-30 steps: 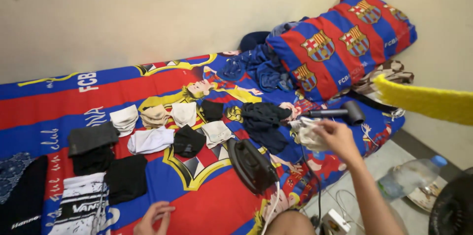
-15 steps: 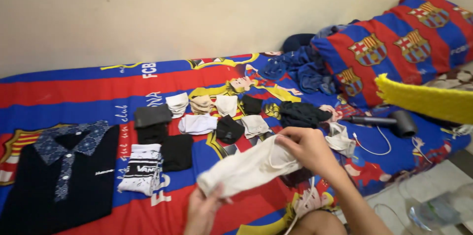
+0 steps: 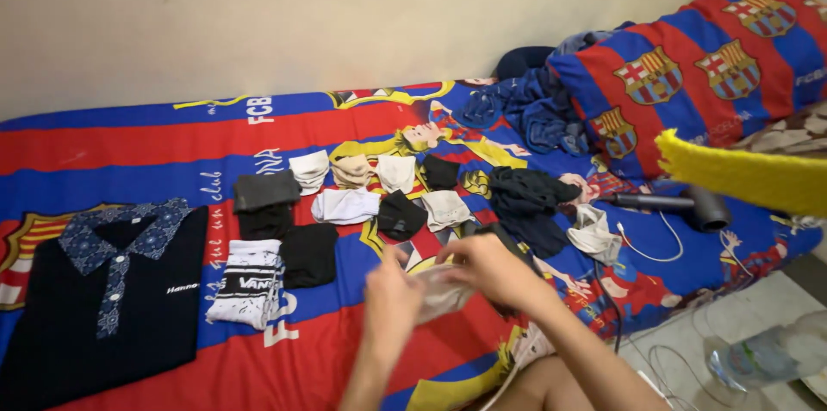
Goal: The recorder is ironing and folding various pieces of laundry, such as socks and underwear, on a bed and then washing items in a bucket.
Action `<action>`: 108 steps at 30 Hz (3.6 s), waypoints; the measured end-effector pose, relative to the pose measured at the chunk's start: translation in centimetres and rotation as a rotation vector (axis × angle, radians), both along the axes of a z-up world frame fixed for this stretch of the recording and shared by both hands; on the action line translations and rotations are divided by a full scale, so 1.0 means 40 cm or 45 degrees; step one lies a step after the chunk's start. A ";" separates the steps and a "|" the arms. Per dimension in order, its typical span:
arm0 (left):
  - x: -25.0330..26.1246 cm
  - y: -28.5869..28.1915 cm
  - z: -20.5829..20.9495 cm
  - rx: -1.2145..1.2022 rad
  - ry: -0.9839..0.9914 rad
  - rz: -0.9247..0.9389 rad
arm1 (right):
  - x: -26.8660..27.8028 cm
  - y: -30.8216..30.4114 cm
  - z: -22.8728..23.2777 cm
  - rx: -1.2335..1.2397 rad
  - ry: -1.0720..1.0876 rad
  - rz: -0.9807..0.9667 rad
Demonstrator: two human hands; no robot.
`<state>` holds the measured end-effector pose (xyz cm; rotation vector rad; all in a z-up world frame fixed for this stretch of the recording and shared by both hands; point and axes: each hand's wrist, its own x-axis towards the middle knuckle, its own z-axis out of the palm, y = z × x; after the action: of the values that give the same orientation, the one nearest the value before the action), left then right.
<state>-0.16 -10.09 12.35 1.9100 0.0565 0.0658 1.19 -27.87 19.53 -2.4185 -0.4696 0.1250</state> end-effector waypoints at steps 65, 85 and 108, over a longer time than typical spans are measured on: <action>0.006 0.202 -0.558 -0.651 0.084 0.176 | 0.170 0.176 -0.330 -0.370 -0.113 -0.294; 0.045 0.295 -0.412 -0.292 0.539 -0.244 | 0.235 0.259 -0.364 -0.280 -0.093 -0.606; 0.002 0.288 -0.457 -0.641 0.270 0.024 | 0.145 0.187 -0.373 -0.386 -0.093 -0.590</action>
<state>-0.06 1.42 -5.91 1.4071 0.2144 -0.1291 7.00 -20.39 4.59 -2.7676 0.0966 -0.1017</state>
